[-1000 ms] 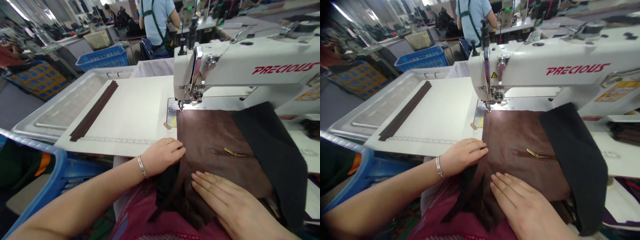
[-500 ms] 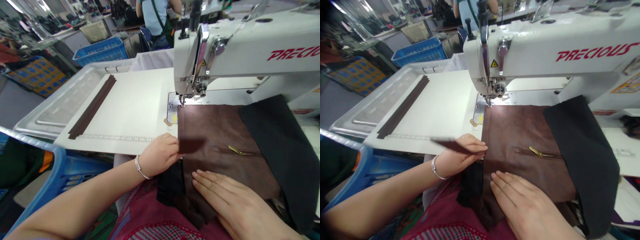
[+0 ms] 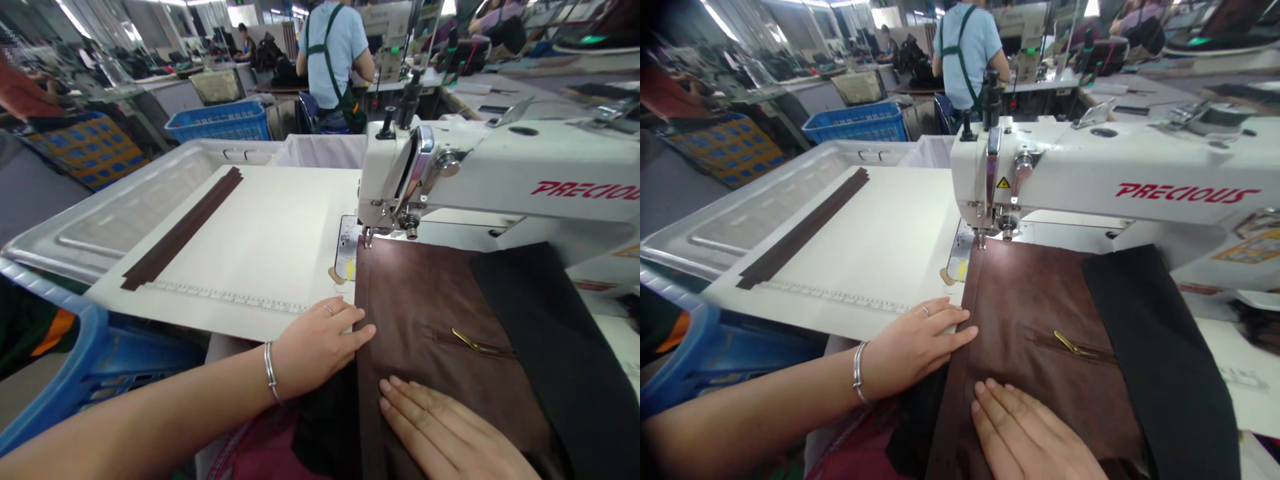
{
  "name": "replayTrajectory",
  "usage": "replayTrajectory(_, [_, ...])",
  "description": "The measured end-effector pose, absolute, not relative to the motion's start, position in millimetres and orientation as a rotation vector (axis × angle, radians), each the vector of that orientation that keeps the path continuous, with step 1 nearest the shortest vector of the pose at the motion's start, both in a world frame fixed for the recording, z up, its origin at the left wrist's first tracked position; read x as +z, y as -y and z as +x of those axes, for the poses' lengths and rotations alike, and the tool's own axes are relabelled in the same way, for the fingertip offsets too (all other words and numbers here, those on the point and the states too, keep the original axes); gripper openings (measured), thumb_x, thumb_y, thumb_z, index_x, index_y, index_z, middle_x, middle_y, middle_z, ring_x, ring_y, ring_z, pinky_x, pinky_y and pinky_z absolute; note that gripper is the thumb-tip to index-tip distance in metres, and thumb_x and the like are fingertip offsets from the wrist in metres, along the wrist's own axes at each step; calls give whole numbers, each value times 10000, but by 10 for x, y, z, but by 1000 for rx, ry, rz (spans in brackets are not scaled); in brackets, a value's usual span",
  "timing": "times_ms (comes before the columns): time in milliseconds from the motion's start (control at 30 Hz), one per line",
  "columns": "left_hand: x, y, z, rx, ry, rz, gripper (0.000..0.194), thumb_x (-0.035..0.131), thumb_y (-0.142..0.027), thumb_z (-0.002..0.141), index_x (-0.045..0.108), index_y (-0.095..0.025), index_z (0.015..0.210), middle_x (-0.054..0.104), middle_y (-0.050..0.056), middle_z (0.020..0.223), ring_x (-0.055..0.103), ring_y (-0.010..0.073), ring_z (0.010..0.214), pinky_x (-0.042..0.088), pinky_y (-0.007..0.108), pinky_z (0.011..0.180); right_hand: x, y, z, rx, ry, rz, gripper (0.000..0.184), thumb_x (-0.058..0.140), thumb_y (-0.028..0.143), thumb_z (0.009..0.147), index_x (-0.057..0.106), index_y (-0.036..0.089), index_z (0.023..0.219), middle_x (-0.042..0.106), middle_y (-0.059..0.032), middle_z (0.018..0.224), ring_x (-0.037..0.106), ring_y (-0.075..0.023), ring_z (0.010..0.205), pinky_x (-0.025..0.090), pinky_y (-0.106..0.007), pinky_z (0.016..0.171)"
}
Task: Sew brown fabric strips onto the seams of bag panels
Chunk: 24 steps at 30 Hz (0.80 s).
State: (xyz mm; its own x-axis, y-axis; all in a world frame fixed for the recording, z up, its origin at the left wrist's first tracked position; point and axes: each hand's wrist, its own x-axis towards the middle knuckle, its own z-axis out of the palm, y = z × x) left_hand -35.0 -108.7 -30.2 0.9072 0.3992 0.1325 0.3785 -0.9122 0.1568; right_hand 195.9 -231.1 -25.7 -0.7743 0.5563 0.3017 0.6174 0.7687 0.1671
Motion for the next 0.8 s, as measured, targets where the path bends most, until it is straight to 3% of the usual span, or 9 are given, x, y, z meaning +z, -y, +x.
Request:
replayTrajectory(300, [-293,792,-223,205,-608,3013,358,419,-220,962,527,-159,1298,557,126,1242,520,234,1175,408,431,1046,-216,2177,1947,-184,2550,-1127,449,469,127,789,645,143,1201,614,-60,1287,596,-181,1159,506,-263,964])
replayTrajectory(433, [-295,639,-162,209,-638,3050,357,455,-231,953,542,-155,1291,561,121,1244,529,244,1155,427,413,1013,-218,2061,1947,-155,2494,-1175,418,460,124,831,645,158,1204,624,-34,1280,601,-166,1150,508,-270,966])
replayTrajectory(800, [-368,185,-21,319,-639,3100,327,443,-202,952,583,-163,1244,596,111,1177,553,227,1104,460,381,971,-308,1694,2098,-69,2573,-1210,391,429,144,908,590,105,1262,578,-93,1339,555,-214,1207,517,-403,980])
